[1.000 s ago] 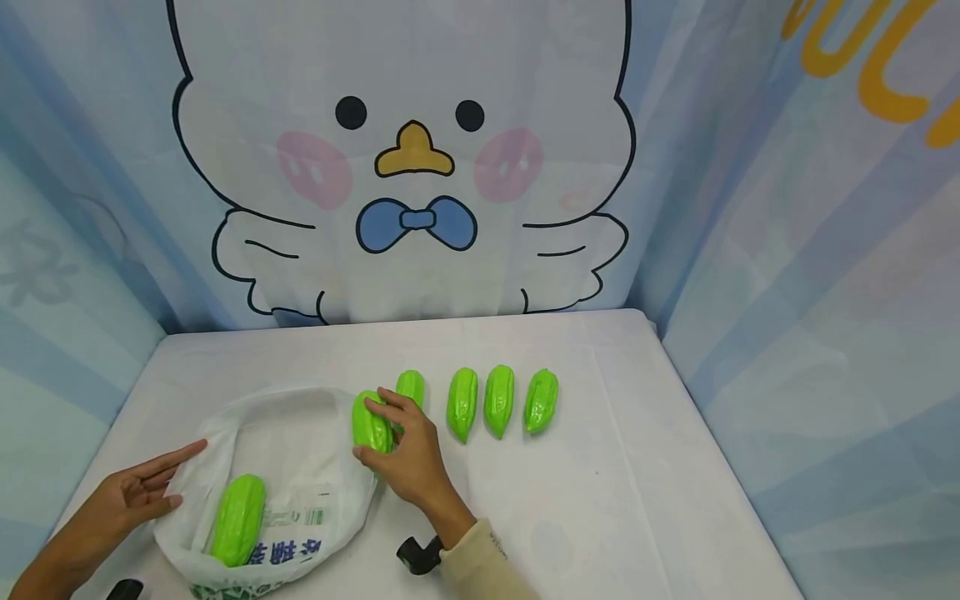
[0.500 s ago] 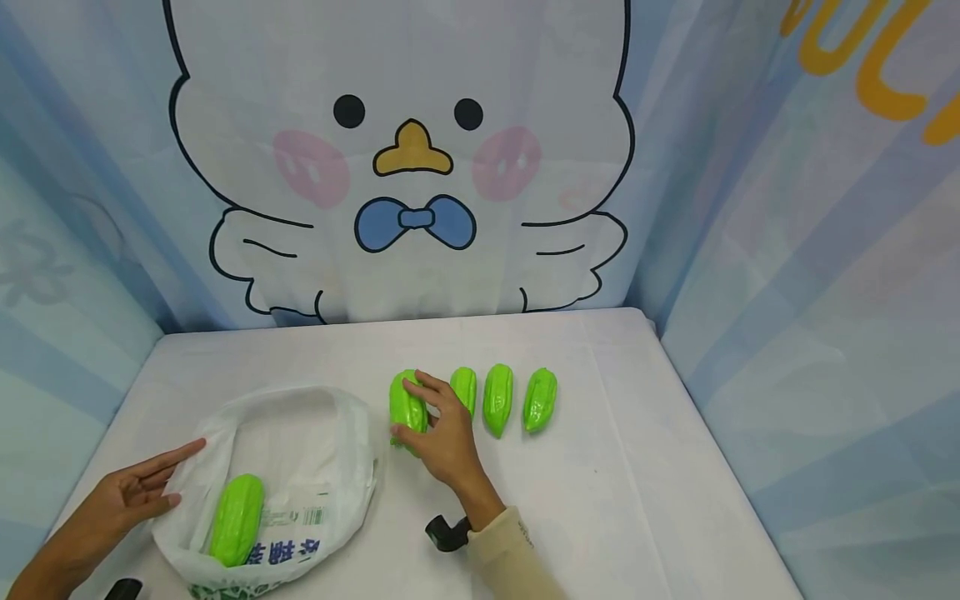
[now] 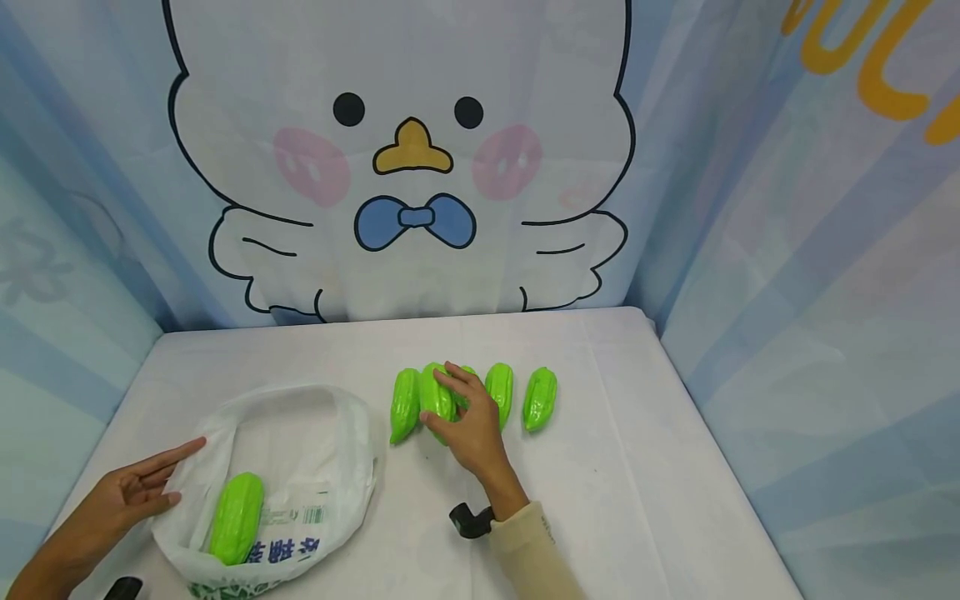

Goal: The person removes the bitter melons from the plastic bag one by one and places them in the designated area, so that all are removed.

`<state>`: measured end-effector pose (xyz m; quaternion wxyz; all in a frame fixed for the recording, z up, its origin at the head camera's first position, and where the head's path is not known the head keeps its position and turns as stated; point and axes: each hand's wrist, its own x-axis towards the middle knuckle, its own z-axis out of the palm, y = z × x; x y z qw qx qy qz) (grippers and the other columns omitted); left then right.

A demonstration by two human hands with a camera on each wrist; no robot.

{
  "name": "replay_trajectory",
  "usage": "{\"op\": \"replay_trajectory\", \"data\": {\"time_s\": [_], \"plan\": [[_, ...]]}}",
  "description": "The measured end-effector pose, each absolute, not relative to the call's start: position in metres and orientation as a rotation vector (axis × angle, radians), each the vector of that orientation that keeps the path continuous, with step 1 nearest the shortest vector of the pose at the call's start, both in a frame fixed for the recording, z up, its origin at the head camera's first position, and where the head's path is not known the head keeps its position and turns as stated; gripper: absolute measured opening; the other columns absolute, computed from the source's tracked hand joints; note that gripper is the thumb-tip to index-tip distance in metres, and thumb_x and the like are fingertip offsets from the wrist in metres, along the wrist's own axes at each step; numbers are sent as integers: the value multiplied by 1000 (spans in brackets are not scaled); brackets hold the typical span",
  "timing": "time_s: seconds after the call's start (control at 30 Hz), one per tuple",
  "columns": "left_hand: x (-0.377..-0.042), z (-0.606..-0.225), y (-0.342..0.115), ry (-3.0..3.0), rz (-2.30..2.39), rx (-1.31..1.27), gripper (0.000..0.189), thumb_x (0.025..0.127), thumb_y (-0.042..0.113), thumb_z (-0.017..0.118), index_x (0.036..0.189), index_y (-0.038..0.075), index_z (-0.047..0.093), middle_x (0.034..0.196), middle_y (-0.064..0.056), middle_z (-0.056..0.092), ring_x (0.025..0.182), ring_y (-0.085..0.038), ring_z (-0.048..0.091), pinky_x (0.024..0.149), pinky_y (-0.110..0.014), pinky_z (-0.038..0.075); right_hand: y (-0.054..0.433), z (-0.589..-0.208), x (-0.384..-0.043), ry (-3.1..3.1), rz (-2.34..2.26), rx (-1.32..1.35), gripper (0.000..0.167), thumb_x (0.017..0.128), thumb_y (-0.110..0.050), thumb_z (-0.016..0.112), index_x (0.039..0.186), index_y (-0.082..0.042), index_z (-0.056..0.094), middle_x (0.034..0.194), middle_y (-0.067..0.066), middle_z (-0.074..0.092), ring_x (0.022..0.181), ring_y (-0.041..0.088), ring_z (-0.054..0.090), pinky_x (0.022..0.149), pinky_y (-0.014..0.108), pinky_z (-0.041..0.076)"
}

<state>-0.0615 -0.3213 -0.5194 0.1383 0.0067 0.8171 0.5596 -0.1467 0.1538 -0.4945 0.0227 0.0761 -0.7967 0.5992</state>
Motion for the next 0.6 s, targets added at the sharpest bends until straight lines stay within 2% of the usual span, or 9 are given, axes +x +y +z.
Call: {"op": "replay_trajectory", "data": {"time_s": [0.13, 0.6], "plan": [[-62, -518, -321, 2363, 1609, 17, 64, 108, 15, 63, 166, 5, 36, 134, 47, 45, 115, 20, 56, 86, -16, 58, 164, -494, -150, -2475, 1821, 202, 64, 86, -7, 88, 145, -20, 68, 162, -2, 51, 156, 29, 41, 114, 61, 48], [-63, -516, -321, 2380, 1587, 26, 64, 108, 16, 63, 166, 7, 37, 133, 47, 46, 114, 20, 56, 86, -16, 58, 195, -493, -158, -2468, 1793, 120, 65, 86, -8, 88, 146, -18, 67, 163, 0, 50, 157, 29, 39, 118, 59, 44]]}}
